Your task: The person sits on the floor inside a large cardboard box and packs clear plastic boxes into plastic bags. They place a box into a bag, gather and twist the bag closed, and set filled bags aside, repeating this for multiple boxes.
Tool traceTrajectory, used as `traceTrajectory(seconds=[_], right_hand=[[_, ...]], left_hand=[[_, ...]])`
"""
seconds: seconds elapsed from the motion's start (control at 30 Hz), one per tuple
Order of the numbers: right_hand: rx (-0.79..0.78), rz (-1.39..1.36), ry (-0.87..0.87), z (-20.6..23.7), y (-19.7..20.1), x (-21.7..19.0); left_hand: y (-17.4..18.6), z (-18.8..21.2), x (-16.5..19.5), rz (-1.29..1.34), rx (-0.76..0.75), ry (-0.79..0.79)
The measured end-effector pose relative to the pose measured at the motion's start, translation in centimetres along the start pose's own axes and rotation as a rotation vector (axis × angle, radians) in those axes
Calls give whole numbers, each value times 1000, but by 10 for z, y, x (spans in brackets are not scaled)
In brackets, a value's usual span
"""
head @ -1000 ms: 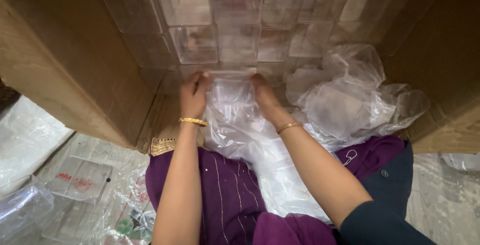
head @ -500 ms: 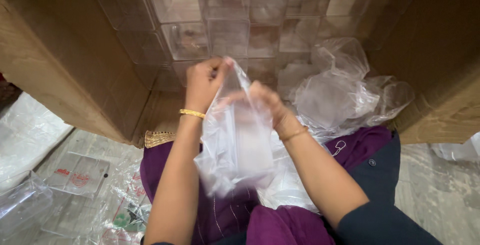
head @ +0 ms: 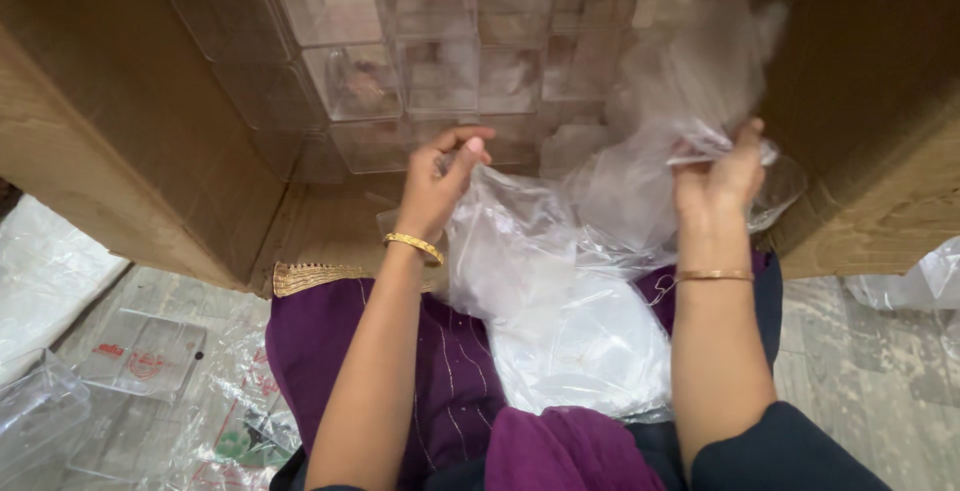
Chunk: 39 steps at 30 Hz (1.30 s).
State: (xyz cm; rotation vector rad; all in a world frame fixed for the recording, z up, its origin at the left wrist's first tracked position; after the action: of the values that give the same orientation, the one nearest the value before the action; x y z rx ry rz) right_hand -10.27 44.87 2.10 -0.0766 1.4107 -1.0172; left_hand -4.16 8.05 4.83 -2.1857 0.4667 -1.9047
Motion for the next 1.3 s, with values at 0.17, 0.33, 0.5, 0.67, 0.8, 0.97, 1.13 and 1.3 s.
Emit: traceTrajectory(seconds=[0.17, 0.33, 0.5, 0.67, 0.8, 0.97, 1.13, 1.3], right_hand=[[43, -25, -42, -27, 30, 0], [-97, 218, 178, 20, -12, 3], [-707, 925, 476, 113, -66, 31], [-1069, 1115, 159, 154, -90, 48], [-932, 1088, 156, 151, -91, 56], [-827, 937, 124, 138, -90, 57], [-806, 917, 79, 137, -90, 56], [-924, 1013, 94, 146, -95, 60]], left_hand=[[-15, 3, 4, 16, -70, -12], [-20, 8, 7, 48, -124, 21], [-20, 13, 7, 182, -184, -10], [-4, 15, 9, 241, -120, -10], [13, 16, 8, 131, -46, 3], [25, 18, 8, 104, -3, -40], [28, 21, 14, 76, 31, 23], [13, 14, 11, 31, -148, -60]])
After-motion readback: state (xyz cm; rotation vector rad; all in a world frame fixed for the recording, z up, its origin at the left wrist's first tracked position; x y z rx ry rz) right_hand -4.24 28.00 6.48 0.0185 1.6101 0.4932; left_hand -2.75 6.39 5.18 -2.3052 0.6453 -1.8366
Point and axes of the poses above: each hand's wrist, its own z-axis away from the middle knuckle, its own y-axis out of the back of the hand, x = y × z, the point moved 1 cm from there along -z, towards the middle knuckle, and after that the axes turned 11 degrees about z, right-handed, at the moved point
